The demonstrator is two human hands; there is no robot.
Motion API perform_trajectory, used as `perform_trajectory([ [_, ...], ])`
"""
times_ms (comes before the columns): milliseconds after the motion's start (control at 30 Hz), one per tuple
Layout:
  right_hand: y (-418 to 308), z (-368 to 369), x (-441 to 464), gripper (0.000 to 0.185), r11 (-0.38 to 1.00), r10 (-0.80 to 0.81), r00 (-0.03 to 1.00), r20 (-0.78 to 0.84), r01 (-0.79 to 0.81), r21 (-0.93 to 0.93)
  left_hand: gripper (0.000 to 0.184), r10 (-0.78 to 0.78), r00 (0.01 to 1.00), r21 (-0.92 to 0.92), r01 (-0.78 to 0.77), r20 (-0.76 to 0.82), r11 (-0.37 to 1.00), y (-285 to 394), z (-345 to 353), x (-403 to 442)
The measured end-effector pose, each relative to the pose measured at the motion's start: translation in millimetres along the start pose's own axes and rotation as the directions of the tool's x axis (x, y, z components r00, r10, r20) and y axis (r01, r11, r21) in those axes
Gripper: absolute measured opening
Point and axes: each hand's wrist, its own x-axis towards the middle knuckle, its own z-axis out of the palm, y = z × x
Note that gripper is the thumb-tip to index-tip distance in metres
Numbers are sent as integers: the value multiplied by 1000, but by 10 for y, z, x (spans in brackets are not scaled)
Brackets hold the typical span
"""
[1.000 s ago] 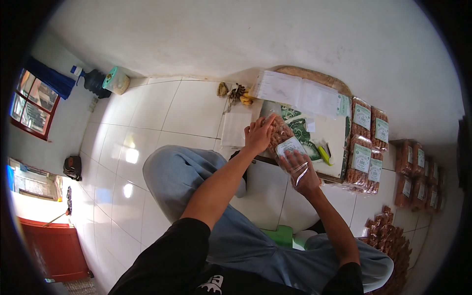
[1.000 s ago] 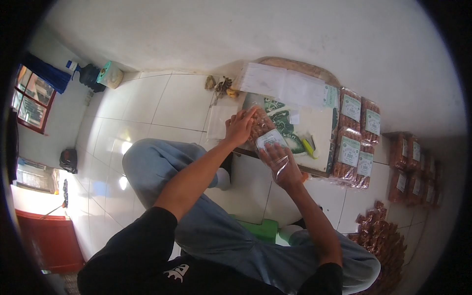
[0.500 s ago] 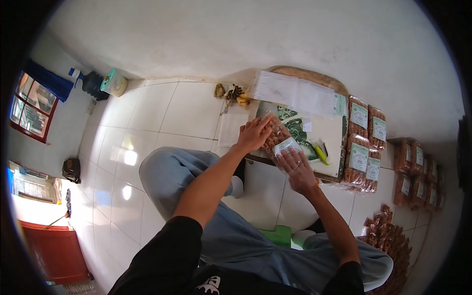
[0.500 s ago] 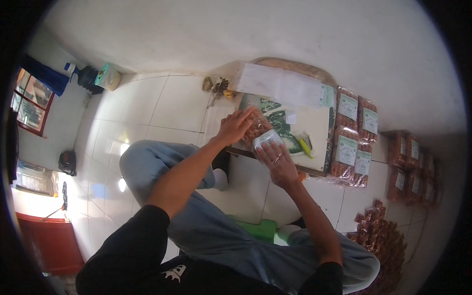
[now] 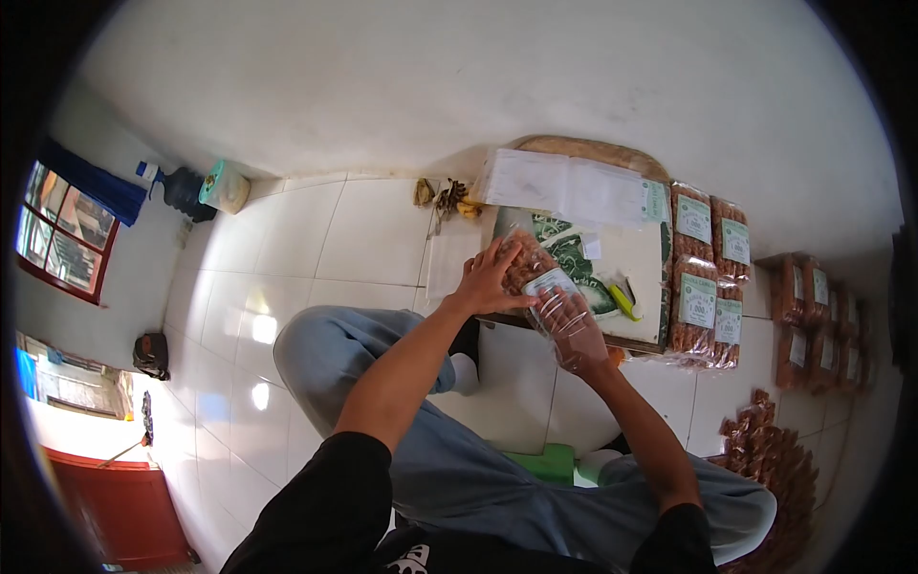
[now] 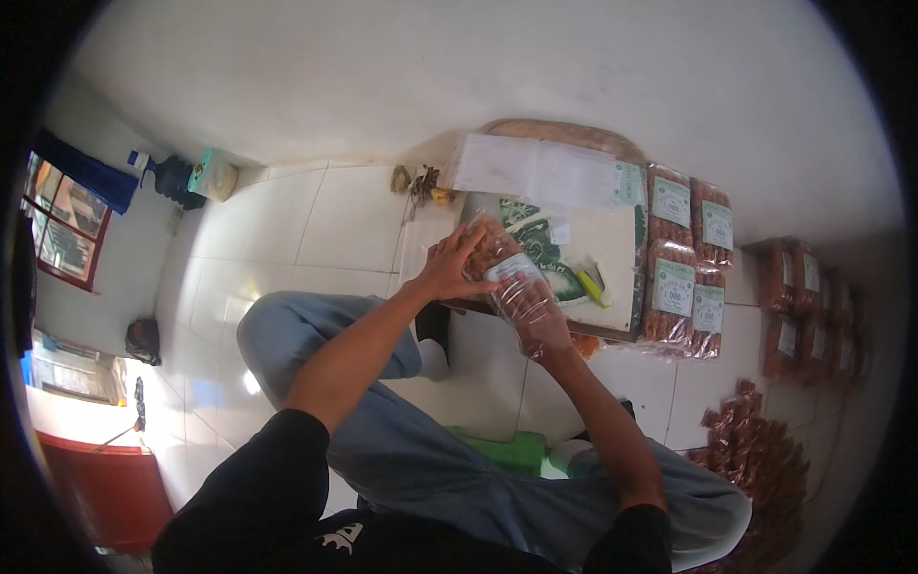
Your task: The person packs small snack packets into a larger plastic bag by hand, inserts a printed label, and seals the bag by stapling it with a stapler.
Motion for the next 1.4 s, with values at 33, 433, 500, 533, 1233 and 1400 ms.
perform_trajectory([
  [33, 15, -40, 8, 60, 1000, 5, 1000, -2, -5, 1, 125, -8, 1000, 14, 8, 15, 1000, -6, 5, 5],
  [433, 72, 51, 5, 57, 987, -42, 996, -79, 53, 154, 132, 7, 998, 3, -7, 66, 1000, -11, -69, -4],
  [500, 62, 74, -61, 57, 960, 52, 968, -246, 20, 280, 132, -1, 998, 5, 0, 60, 1000, -15, -55, 3],
  [533, 58, 59, -61, 57, 960, 49, 968, -245, 22, 281, 132, -6, 998, 6, 6, 55, 1000, -15, -43, 1],
  [1233, 77, -33, -86, 61, 980, 27, 984, -174, 8, 197, 92, 137, 986, -158, -120, 98, 980, -340, 1, 69],
  [1400, 151, -36, -64, 61, 987, -62, 998, -22, 64, 146, 78, 156, 977, -136, -136, 147, 981, -369, -63, 63],
])
